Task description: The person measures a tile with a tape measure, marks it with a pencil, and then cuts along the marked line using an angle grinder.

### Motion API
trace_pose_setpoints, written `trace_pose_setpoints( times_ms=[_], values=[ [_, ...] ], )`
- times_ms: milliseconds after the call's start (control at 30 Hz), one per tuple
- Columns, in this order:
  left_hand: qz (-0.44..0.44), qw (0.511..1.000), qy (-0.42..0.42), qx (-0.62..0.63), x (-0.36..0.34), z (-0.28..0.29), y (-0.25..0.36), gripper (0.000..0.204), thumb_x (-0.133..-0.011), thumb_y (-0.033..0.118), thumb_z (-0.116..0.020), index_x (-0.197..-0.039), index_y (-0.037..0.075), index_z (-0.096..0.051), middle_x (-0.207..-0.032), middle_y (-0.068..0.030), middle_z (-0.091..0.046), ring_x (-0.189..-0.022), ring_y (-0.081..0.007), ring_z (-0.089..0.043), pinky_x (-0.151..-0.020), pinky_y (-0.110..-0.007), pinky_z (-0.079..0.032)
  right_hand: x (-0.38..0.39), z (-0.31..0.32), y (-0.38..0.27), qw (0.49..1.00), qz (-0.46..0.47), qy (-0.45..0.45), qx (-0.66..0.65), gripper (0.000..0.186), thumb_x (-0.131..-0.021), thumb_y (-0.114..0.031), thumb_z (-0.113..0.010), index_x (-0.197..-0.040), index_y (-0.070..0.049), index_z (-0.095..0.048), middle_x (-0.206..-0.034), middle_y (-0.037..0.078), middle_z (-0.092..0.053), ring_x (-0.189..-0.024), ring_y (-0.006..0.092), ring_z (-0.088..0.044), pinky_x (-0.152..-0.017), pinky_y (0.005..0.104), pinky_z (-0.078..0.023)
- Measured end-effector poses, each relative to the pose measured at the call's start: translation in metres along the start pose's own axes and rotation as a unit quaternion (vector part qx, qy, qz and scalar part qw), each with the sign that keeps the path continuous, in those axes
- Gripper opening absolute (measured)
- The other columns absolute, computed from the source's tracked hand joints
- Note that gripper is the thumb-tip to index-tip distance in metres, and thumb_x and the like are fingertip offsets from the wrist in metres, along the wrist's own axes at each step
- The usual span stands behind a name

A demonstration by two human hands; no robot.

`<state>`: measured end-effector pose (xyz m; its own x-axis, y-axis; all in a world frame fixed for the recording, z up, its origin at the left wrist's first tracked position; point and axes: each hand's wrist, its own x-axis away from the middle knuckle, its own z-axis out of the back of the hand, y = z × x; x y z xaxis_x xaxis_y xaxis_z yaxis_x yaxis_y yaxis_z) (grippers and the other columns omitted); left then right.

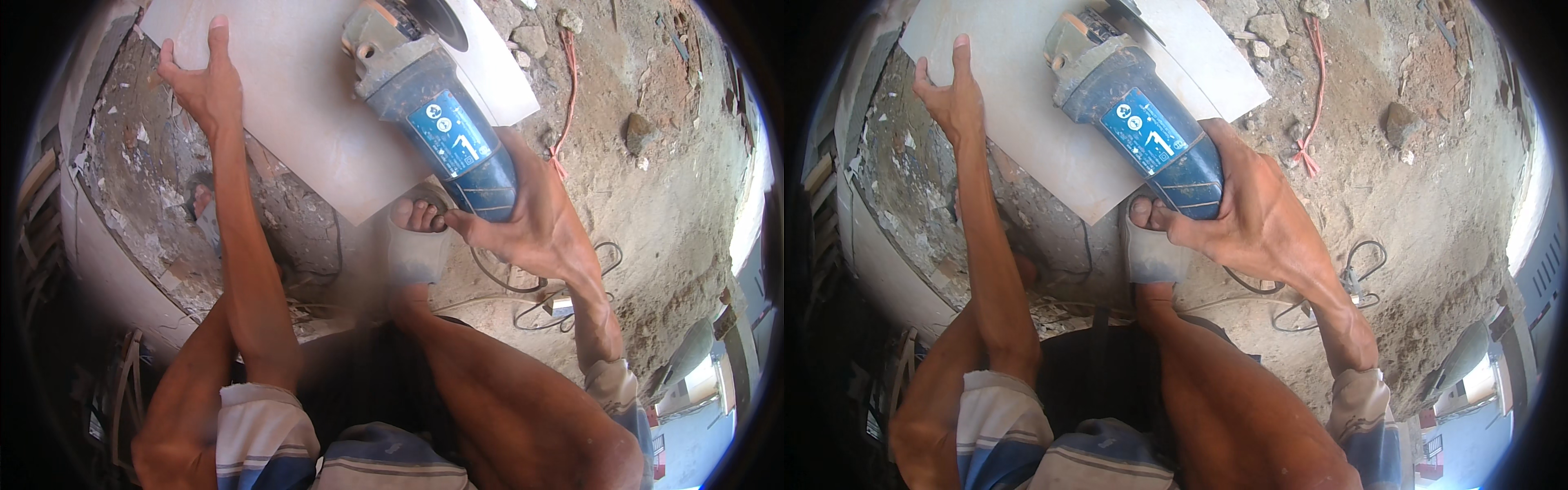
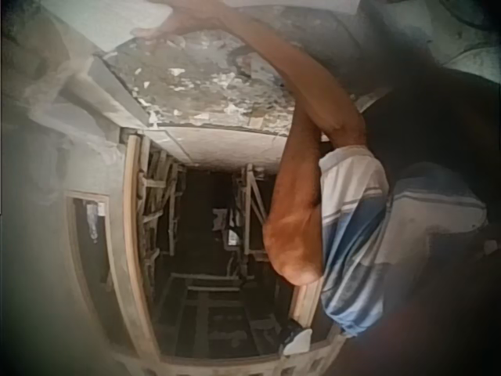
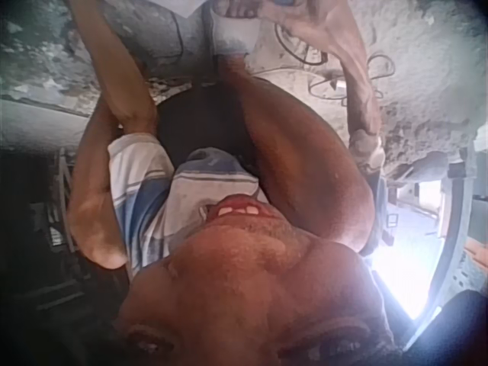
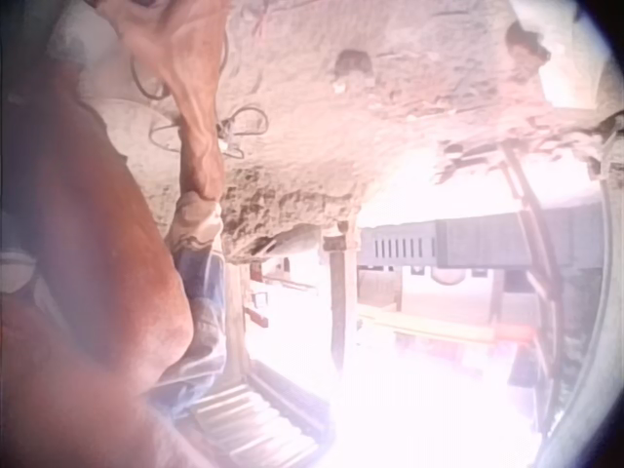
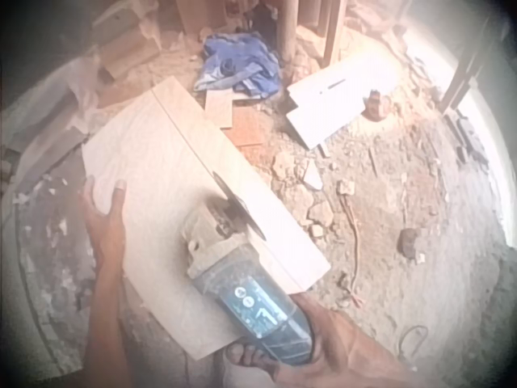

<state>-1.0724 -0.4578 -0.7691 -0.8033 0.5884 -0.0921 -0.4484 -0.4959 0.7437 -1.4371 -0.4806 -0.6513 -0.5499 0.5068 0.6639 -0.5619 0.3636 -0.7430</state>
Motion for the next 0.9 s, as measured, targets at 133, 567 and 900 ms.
trace_pose_setpoints(
  times_ms=[133, 567, 900],
  values=[
    [0.012, 1.000, -0.004, -0.005, 0.001, 0.002, 0.003, 0.113, -0.089, 0.063, -0.080, -0.163, -0.008, -0.032, -0.161, -0.0344, -0.042, -0.147, -0.0432, -0.048, -0.123, -0.050, -0.038, 0.002, 0.001, 0.004, 1.000, 0.007, -0.001, 0.003, 0.080, -0.076, -0.020, -0.087, -0.144, 0.009, -0.055, -0.123, 0.021, -0.073, -0.114, 0.0304, -0.072, -0.105, 0.0424, -0.057],
    [-0.021, 1.000, 0.007, -0.018, -0.004, 0.000, -0.006, 0.112, -0.089, 0.063, -0.080, -0.162, -0.008, -0.033, -0.158, -0.0345, -0.042, -0.147, -0.0443, -0.047, -0.123, -0.051, -0.038, 0.014, 0.002, 0.009, 1.000, 0.011, 0.001, -0.014, 0.083, -0.077, -0.022, -0.087, -0.146, 0.009, -0.053, -0.124, 0.023, -0.073, -0.113, 0.0314, -0.073, -0.103, 0.0421, -0.058],
    [-0.026, 1.000, 0.005, -0.017, -0.003, 0.000, -0.005, 0.113, -0.089, 0.064, -0.080, -0.162, -0.008, -0.033, -0.159, -0.0343, -0.040, -0.147, -0.0450, -0.046, -0.122, -0.053, -0.038, 0.021, 0.004, 0.014, 1.000, 0.004, 0.003, 0.011, 0.084, -0.076, -0.023, -0.088, -0.145, 0.009, -0.053, -0.122, 0.022, -0.073, -0.112, 0.0305, -0.072, -0.101, 0.0415, -0.058]
  ],
)
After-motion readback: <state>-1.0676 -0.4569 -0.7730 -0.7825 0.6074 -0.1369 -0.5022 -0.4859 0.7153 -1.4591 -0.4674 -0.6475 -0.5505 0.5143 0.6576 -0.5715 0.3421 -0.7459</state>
